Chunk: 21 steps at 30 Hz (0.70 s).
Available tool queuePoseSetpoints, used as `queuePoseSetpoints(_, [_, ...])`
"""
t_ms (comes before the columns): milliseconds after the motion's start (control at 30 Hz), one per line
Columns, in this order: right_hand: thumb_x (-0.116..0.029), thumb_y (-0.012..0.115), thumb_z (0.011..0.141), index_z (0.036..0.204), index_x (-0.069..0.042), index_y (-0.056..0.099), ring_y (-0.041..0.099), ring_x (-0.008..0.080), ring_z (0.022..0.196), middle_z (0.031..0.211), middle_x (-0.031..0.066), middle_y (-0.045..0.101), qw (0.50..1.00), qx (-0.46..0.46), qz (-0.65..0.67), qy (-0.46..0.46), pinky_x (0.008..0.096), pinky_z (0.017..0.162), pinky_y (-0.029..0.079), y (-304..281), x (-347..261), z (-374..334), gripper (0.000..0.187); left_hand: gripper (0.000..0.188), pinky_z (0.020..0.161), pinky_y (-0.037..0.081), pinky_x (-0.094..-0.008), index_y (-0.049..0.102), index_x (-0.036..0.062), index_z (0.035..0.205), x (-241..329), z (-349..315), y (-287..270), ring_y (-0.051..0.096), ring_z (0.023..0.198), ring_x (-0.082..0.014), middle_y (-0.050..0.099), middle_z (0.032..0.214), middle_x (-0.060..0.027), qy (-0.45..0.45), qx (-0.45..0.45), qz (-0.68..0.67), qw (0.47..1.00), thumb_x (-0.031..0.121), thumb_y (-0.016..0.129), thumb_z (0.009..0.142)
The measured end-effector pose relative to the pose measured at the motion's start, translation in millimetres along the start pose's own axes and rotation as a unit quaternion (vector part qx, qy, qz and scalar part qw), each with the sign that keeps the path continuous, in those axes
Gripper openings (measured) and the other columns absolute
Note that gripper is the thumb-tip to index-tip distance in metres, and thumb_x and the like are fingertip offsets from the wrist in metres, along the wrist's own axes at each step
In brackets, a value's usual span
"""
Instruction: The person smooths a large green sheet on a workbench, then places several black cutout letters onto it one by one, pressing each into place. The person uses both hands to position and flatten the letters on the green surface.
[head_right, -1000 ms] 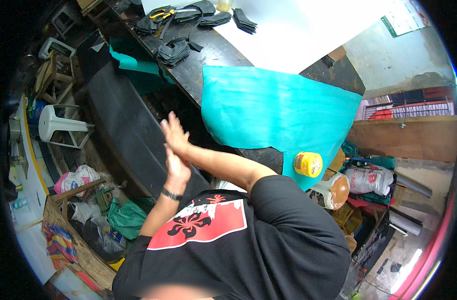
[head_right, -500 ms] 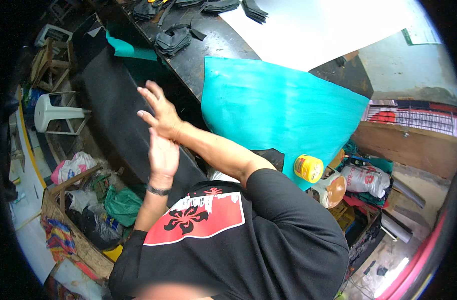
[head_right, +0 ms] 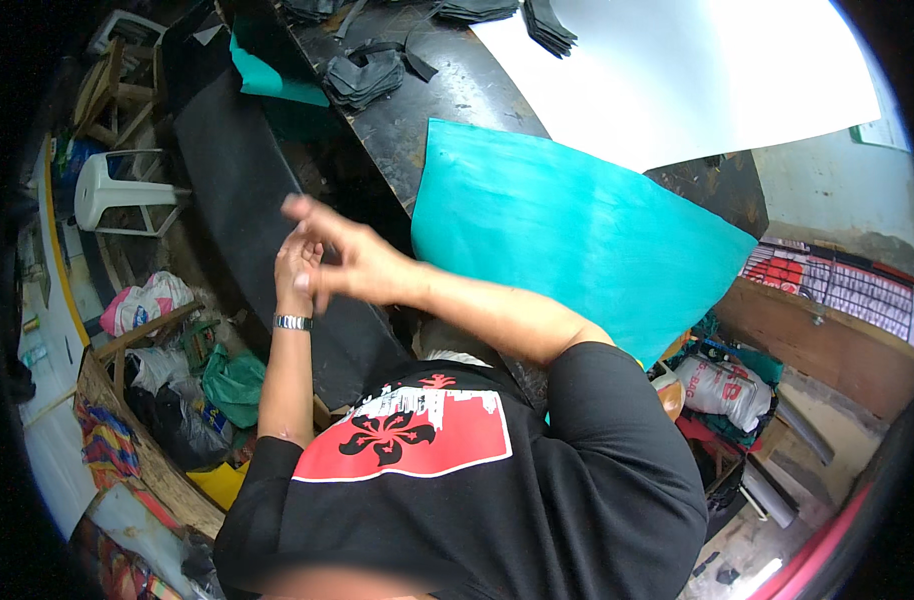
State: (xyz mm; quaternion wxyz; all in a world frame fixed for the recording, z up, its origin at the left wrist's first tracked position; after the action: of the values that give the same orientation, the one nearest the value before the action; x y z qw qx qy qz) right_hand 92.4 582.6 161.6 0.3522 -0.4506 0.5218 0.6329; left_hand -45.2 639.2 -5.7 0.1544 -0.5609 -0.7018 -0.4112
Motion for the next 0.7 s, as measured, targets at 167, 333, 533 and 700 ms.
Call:
queuePoseSetpoints(167, [-0.005, 0.079, 0.076, 0.151, -0.011, 0.034, 0.064, 0.0195, 0.089, 0.096, 0.0068, 0.068, 0.859, 0.275, -0.412, -0.125, 0.0342, 0.085, 0.05, -118.7, -52.2, 35.8, 0.088, 0.025, 0.059, 0.042, -0.0179, 0.065, 0.011, 0.075, 29.9, 15.7, 47.8, 0.053, 0.061, -0.0035, 0.059, 0.069, 0.0053, 0.1, 0.037, 0.121, 0.987, 0.028, 0.078, 0.088])
queuePoseSetpoints(333, [-0.003, 0.075, 0.072, 0.147, -0.017, 0.041, 0.058, 0.0272, 0.097, 0.095, 0.0033, 0.07, 0.742, 0.273, -0.59, -0.162, 0.0434, 0.092, 0.042, -162.3, -58.3, 78.4, 0.083, 0.03, 0.074, 0.049, -0.0253, 0.072, 0.0011, 0.086, 84.5, 36.4, 114.4, 0.061, 0.076, -0.0087, 0.069, 0.082, -0.0026, 0.279, 0.006, 0.186, 0.942, 0.027, 0.062, 0.099])
queuePoseSetpoints(533, [-0.01, 0.077, 0.075, 0.145, -0.023, 0.045, 0.059, 0.0254, 0.102, 0.099, 0.0014, 0.071, 0.668, 0.232, -0.693, -0.137, 0.0453, 0.096, 0.04, -177.1, -34.6, 116.7, 0.078, 0.049, 0.099, 0.047, -0.0368, 0.05, 0.0092, 0.138, 121.1, 49.3, 179.0, 0.061, 0.114, -0.0274, 0.068, 0.121, -0.0087, 0.471, -0.012, 0.382, 0.795, 0.0, 0.059, 0.091])
queuePoseSetpoints(700, [-0.014, 0.078, 0.074, 0.142, -0.021, 0.047, 0.059, 0.0257, 0.102, 0.099, 0.0044, 0.072, 0.654, 0.208, -0.719, -0.107, 0.0472, 0.094, 0.038, -188.8, -23.7, 123.6, 0.075, 0.063, 0.104, 0.038, -0.0453, 0.035, 0.0144, 0.146, 114.0, 62.0, 199.9, 0.056, 0.118, -0.0282, 0.068, 0.122, -0.0008, 0.48, -0.032, 0.509, 0.713, 0.001, 0.058, 0.089])
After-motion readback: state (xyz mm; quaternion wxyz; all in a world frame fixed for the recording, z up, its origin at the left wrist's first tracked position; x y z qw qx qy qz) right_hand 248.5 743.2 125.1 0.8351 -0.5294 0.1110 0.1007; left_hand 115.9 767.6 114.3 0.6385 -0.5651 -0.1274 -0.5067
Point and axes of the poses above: each hand's wrist, its own z-axis towards the middle knuckle, its own y-axis out of the palm, x = y × z, the point moved 8 cm from there along z, towards the middle knuckle
